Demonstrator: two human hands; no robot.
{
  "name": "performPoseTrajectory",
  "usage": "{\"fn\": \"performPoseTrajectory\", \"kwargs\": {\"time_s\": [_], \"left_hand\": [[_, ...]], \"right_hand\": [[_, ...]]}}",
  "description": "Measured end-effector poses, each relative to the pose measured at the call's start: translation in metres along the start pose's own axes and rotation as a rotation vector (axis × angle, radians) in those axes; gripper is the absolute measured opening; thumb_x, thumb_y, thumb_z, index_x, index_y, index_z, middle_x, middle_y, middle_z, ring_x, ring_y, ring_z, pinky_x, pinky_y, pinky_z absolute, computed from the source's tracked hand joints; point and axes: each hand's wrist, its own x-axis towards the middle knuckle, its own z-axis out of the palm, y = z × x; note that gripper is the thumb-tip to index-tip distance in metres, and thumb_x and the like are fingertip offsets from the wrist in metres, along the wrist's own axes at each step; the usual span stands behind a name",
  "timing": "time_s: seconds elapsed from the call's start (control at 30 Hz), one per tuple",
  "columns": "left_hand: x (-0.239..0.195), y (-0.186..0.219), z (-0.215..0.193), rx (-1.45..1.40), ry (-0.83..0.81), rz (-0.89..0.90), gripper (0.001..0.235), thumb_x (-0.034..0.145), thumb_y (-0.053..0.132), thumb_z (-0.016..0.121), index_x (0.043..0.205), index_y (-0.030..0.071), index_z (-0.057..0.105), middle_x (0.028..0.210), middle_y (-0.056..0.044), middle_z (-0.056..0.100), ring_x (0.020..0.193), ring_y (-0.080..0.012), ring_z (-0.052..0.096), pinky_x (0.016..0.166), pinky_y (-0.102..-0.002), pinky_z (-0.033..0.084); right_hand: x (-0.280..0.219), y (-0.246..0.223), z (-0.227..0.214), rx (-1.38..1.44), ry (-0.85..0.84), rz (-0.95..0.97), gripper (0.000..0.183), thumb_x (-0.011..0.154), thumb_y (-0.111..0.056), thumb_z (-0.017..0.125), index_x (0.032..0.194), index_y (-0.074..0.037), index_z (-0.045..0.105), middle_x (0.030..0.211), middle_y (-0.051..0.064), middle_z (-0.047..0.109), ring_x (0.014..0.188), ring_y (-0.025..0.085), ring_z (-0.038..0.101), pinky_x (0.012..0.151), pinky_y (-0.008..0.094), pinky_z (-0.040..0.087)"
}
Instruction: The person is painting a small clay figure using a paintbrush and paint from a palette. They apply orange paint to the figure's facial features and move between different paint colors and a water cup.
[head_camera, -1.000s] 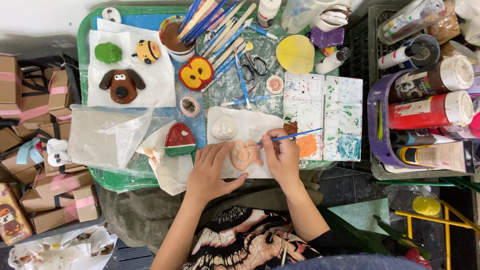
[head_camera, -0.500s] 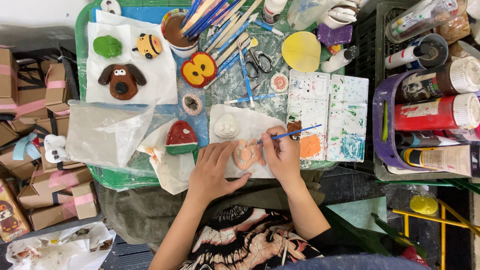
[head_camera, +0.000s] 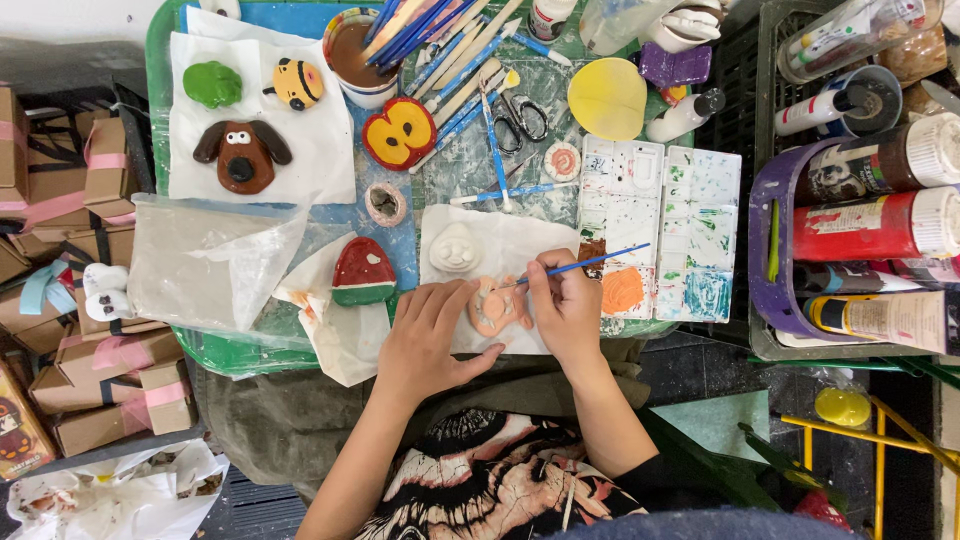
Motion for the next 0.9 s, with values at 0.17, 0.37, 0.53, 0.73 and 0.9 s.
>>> {"fn": "performPoseTrajectory", "kwargs": {"time_s": [0.17,0.37,0.53,0.73,0.9], "left_hand": [[0.0,0.0,0.0,-0.003,0.005,0.006,0.076,0.076,0.041,0.085,0.137,0.005,0.056,0.126,-0.01,0.064,0.114,-0.0309,0.061,0.098,-0.044,0.046],[0.001,0.0,0.0,0.0,0.007,0.01,0.076,0.076,0.041,0.085,0.137,0.005,0.056,0.125,-0.009,0.064,0.113,-0.0302,0.061,0.097,-0.044,0.047],[0.0,0.0,0.001,0.013,0.01,0.005,0.076,0.076,0.041,0.085,0.136,0.005,0.057,0.125,-0.01,0.064,0.113,-0.0306,0.061,0.097,-0.044,0.047],[0.0,-0.001,0.001,0.0,0.013,0.006,0.076,0.076,0.04,0.086,0.136,0.005,0.057,0.125,-0.01,0.064,0.113,-0.0307,0.061,0.097,-0.044,0.047],[-0.001,-0.002,0.002,0.002,0.016,0.001,0.076,0.076,0.041,0.086,0.136,0.006,0.057,0.126,-0.01,0.064,0.114,-0.0306,0.061,0.098,-0.044,0.047]], "right_hand": [[0.002,-0.002,0.002,-0.092,0.012,0.034,0.012,0.104,-0.011,0.064,0.096,-0.002,0.062,0.073,0.003,0.072,0.063,0.004,0.064,0.049,0.019,0.039],[0.003,-0.003,0.005,-0.003,0.023,-0.019,0.011,0.103,-0.011,0.064,0.098,-0.003,0.06,0.076,0.002,0.07,0.072,0.003,0.071,0.055,0.018,0.05],[0.005,-0.002,0.006,-0.047,0.055,-0.01,0.011,0.103,-0.01,0.065,0.098,-0.002,0.06,0.075,0.003,0.07,0.07,0.005,0.07,0.054,0.019,0.047],[0.007,-0.002,0.002,0.079,0.048,-0.025,0.01,0.106,-0.01,0.061,0.1,-0.001,0.058,0.08,0.002,0.068,0.077,0.006,0.071,0.06,0.02,0.049],[0.014,-0.01,0.004,0.026,0.016,0.013,0.014,0.105,-0.012,0.064,0.098,-0.002,0.06,0.076,0.003,0.069,0.072,0.006,0.07,0.06,0.02,0.051]]}}
